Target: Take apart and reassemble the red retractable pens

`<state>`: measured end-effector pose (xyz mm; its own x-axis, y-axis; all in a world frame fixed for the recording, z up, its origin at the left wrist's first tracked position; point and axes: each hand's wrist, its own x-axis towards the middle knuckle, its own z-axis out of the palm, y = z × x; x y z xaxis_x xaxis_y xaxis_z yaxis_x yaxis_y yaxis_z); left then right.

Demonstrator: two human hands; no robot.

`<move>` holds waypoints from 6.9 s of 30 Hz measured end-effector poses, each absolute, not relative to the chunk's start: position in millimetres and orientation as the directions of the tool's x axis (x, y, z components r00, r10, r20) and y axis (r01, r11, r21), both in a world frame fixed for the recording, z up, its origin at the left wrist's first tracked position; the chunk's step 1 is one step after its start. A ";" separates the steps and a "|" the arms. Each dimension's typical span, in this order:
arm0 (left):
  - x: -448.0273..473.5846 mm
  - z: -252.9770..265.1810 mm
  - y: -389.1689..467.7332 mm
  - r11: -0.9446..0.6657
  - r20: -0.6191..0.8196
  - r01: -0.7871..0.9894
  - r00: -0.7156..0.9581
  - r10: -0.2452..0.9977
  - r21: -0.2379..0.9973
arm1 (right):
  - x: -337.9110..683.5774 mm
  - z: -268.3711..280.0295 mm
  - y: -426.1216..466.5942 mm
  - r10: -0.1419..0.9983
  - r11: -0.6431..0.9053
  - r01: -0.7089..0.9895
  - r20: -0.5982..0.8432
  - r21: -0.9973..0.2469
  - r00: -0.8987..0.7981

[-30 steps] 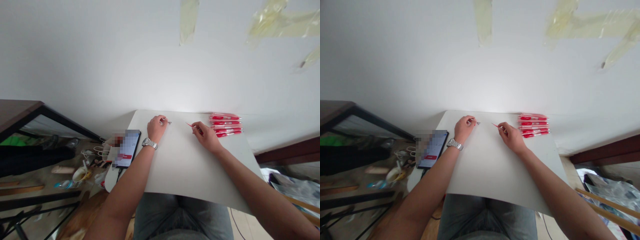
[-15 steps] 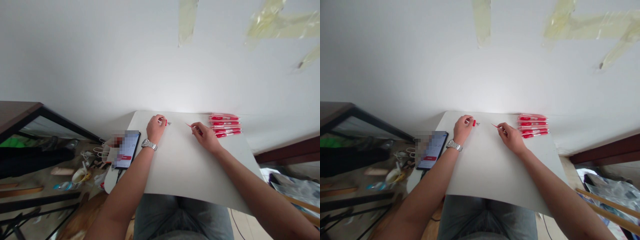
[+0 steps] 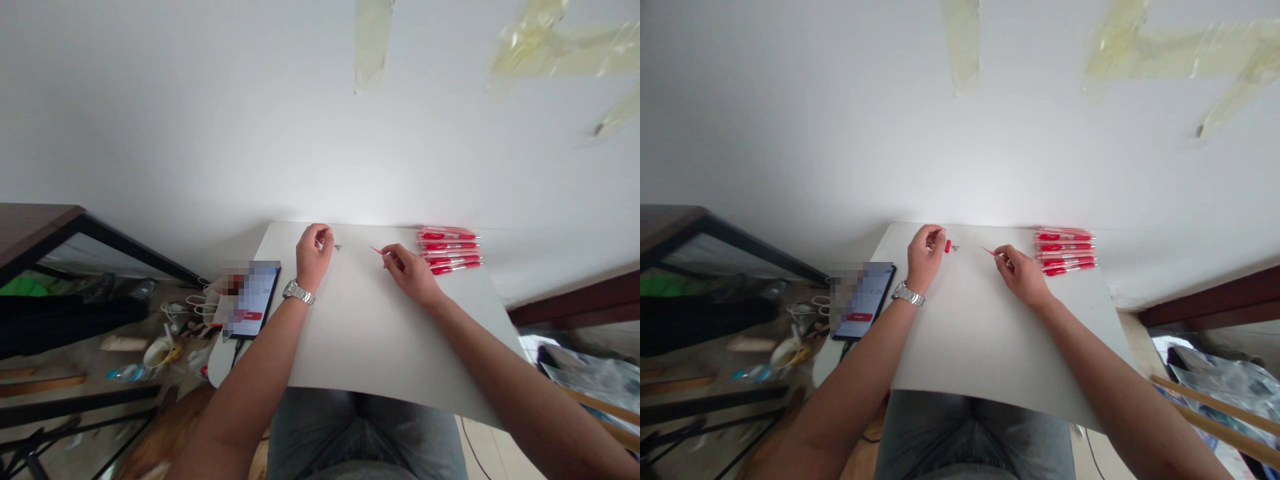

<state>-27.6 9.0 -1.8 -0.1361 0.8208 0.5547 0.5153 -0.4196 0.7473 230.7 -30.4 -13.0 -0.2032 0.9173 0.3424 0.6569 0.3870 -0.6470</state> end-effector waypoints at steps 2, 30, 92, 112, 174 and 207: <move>-23.5 -0.2 6.0 -0.461 0.560 0.472 -0.087 0.824 0.752 | 230.4 -12.3 -31.1 0.918 0.385 0.655 0.343 -0.650 -0.199; 17.2 -10.8 -11.7 -0.197 0.204 -0.056 0.337 0.919 0.979 | 225.4 -8.4 -33.9 0.891 0.449 0.611 0.382 -0.652 -0.246; 19.2 -0.7 -21.9 -0.117 0.148 -0.131 0.264 0.953 0.984 | 217.8 -5.5 -37.9 0.851 0.521 0.503 0.375 -0.690 -0.367; 20.4 -0.1 -22.8 -0.105 0.132 -0.128 0.229 0.964 0.986 | 216.8 -6.2 -38.3 0.854 0.520 0.549 0.389 -0.655 -0.345; 34.3 -12.4 -21.3 -0.084 0.104 -0.212 0.085 0.991 0.974 | 210.9 -4.1 -39.1 0.851 0.506 0.615 0.468 -0.604 -0.240; 31.7 -8.7 -19.3 -0.046 0.053 -0.215 0.030 0.998 0.975 | 212.2 -2.7 -38.7 0.836 0.526 0.621 0.486 -0.581 -0.254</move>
<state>31.7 -19.3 -8.7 0.0301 0.9981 0.0534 -0.2153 -0.0457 0.9755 212.2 -38.7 -2.7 -0.2542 0.8363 0.4857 0.6207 0.5262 -0.5812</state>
